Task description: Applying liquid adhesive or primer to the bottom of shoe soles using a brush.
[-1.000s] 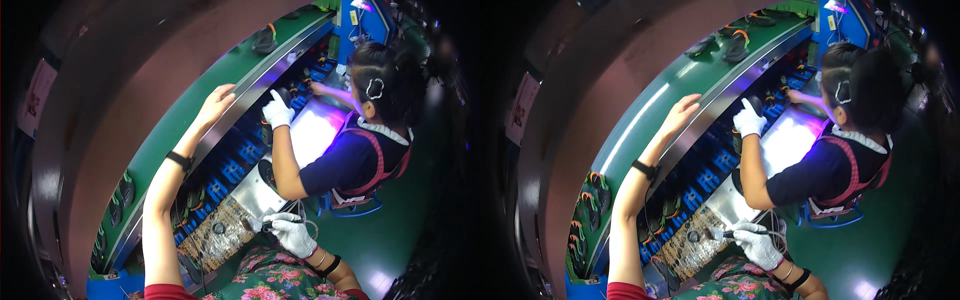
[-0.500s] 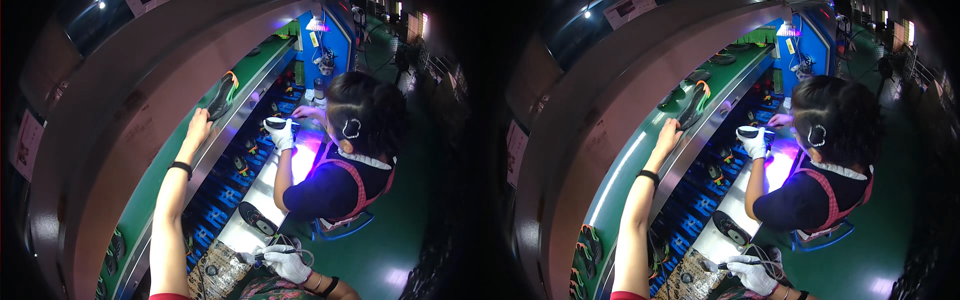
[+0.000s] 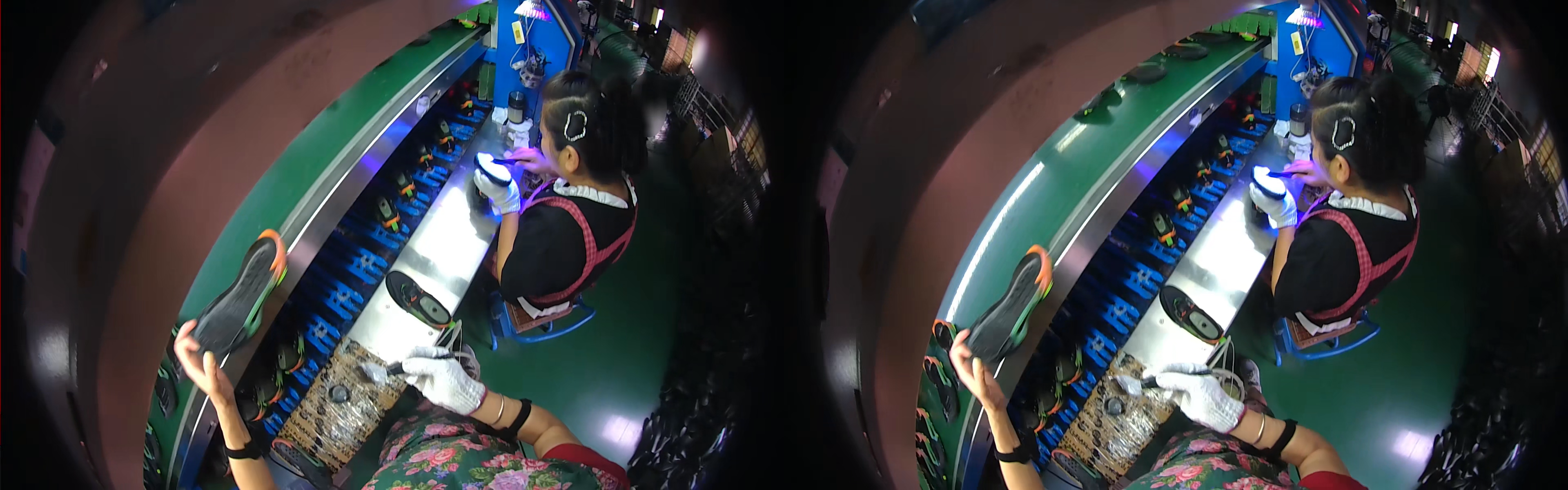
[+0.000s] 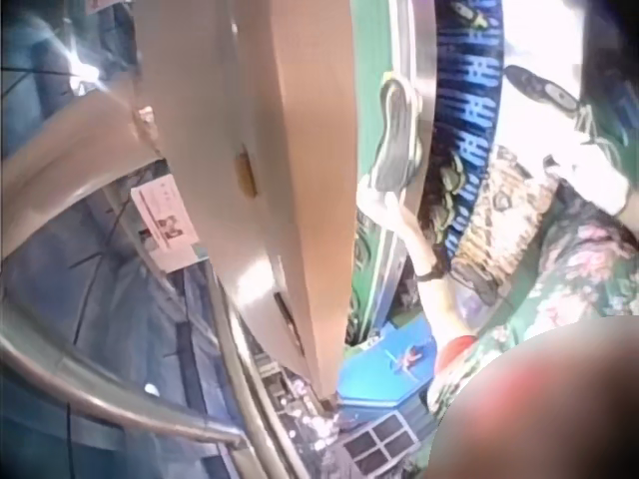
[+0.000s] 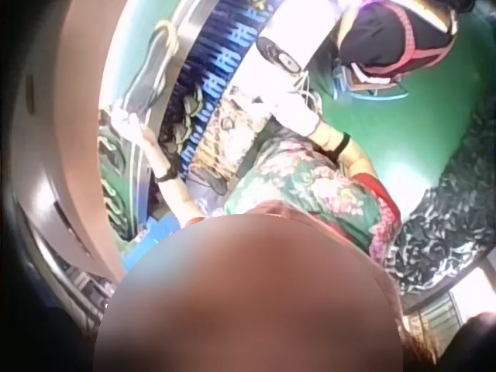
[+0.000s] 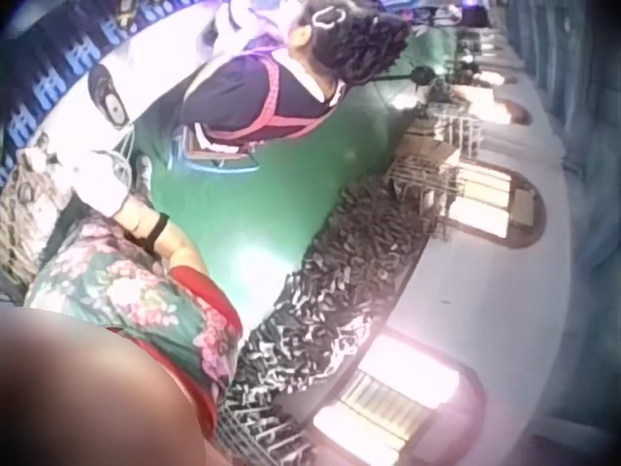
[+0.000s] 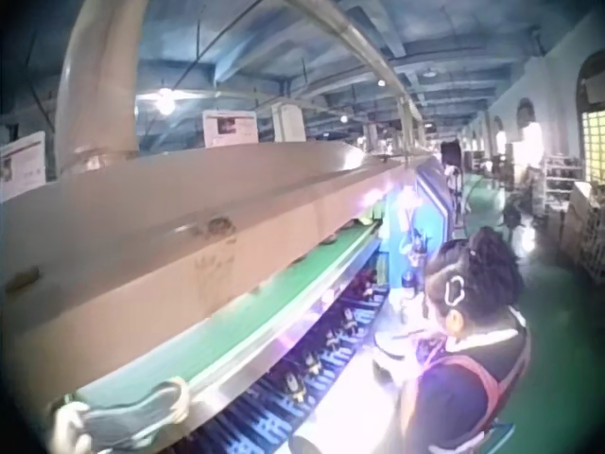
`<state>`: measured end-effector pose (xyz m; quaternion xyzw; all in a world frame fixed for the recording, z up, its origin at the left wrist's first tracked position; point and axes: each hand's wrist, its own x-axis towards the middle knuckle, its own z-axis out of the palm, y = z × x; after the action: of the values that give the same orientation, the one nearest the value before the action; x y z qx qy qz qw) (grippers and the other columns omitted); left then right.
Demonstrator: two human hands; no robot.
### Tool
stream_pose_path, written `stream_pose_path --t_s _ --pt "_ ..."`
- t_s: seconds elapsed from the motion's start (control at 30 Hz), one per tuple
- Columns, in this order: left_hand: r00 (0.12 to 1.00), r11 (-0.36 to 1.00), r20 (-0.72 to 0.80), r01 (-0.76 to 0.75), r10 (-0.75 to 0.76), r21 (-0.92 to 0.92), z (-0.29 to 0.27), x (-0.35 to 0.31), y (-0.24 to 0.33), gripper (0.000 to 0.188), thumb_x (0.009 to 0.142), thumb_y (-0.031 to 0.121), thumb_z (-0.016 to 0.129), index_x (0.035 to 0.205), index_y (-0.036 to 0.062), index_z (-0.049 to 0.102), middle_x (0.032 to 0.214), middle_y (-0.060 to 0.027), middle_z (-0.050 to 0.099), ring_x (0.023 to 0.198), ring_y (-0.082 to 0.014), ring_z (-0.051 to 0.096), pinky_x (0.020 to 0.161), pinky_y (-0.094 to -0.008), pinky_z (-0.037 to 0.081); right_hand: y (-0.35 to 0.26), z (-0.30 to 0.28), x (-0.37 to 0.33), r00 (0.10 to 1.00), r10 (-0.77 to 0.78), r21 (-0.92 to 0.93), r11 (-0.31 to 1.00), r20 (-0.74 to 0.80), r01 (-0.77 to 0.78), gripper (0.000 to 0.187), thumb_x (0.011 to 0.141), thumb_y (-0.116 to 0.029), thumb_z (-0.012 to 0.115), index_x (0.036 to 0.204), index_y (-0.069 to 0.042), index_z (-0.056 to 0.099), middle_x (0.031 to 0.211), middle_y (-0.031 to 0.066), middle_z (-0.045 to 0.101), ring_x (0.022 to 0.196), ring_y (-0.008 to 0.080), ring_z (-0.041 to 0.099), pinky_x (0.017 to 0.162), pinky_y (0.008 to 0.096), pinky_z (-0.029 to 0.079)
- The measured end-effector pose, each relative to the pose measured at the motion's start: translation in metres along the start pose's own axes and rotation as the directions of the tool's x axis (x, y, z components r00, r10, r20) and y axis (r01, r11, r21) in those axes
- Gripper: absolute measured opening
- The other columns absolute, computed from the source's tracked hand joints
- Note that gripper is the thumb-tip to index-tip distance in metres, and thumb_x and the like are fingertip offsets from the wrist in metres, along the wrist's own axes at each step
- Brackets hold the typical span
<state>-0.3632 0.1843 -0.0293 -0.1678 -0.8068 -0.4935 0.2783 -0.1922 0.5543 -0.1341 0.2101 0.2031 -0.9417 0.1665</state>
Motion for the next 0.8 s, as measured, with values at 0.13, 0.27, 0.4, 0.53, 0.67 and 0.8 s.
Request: stream_pose_path --t_s 0.13,0.27,0.4,0.53,0.67,0.8 --pt "0.838 0.955 -0.457 0.268 -0.297 -0.129 -0.041 -0.044 0.041 0.033 0.102 0.019 0.050 0.132 0.0048 0.050 0.135 -0.0178 0.055 0.123 -0.0258 0.056 0.105 -0.0414 0.048 0.004 0.027 -0.005 0.998 -0.040 -0.062 0.997 0.054 0.043 0.021 0.096 0.001 0.059 0.115 0.002 0.070 0.119 0.0129 0.070 0.099 0.0163 0.065 0.080 0.0249 0.052" --pt "0.768 0.810 -0.274 0.504 -0.579 -0.300 -0.068 -0.084 0.041 0.033 0.104 0.024 0.050 0.129 0.0040 0.056 0.112 -0.0128 0.066 0.099 -0.0206 0.066 0.086 -0.0350 0.056 0.007 0.064 -0.016 0.989 -0.044 -0.130 0.989 0.141 0.063 0.024 0.096 -0.004 0.061 0.117 0.001 0.071 0.119 0.0107 0.071 0.089 0.0108 0.061 0.077 0.0233 0.049" --pt "0.447 0.309 0.157 0.793 -0.881 -0.525 -0.050 -0.151 0.004 0.028 0.101 0.033 0.059 0.104 0.0069 0.068 0.096 -0.0059 0.070 0.088 -0.0154 0.068 0.080 -0.0322 0.056 0.029 0.096 -0.024 0.937 -0.085 -0.230 0.958 0.340 0.170 0.025 0.094 -0.001 0.064 0.118 0.002 0.071 0.116 0.0112 0.073 0.098 0.0153 0.067 0.084 0.0267 0.053" --pt "0.182 -0.156 0.508 0.819 -0.842 -0.552 -0.010 -0.204 0.002 0.033 0.100 0.037 0.061 0.107 0.0067 0.069 0.098 -0.0073 0.073 0.087 -0.0205 0.071 0.084 -0.0349 0.058 0.061 0.106 -0.029 0.739 -0.282 -0.500 0.586 0.612 0.638 0.025 0.096 0.000 0.064 0.120 0.004 0.070 0.118 0.0125 0.072 0.111 0.0182 0.067 0.102 0.0303 0.052" --pt "0.158 -0.165 0.556 0.858 -0.816 -0.486 0.009 -0.266 0.032 0.082 0.096 0.070 0.042 0.140 0.0015 0.053 0.137 -0.0179 0.060 0.124 -0.0318 0.060 0.108 -0.0456 0.046 0.074 0.112 -0.044 0.780 -0.224 -0.611 0.511 0.584 0.604 0.022 0.098 -0.004 0.060 0.117 -0.001 0.072 0.114 0.0148 0.073 0.107 0.0205 0.069 0.092 0.0340 0.055" --pt "0.400 -0.649 0.900 0.641 -0.172 -0.409 0.010 -0.281 0.089 0.127 0.077 0.099 0.024 0.154 -0.0016 0.035 0.149 -0.0323 0.045 0.135 -0.0466 0.049 0.117 -0.0573 0.036 0.085 0.108 -0.059 0.987 0.096 -0.576 0.818 0.132 -0.002 0.025 0.095 -0.003 0.067 0.119 0.002 0.071 0.112 0.0087 0.073 0.100 0.0141 0.068 0.086 0.0272 0.056"
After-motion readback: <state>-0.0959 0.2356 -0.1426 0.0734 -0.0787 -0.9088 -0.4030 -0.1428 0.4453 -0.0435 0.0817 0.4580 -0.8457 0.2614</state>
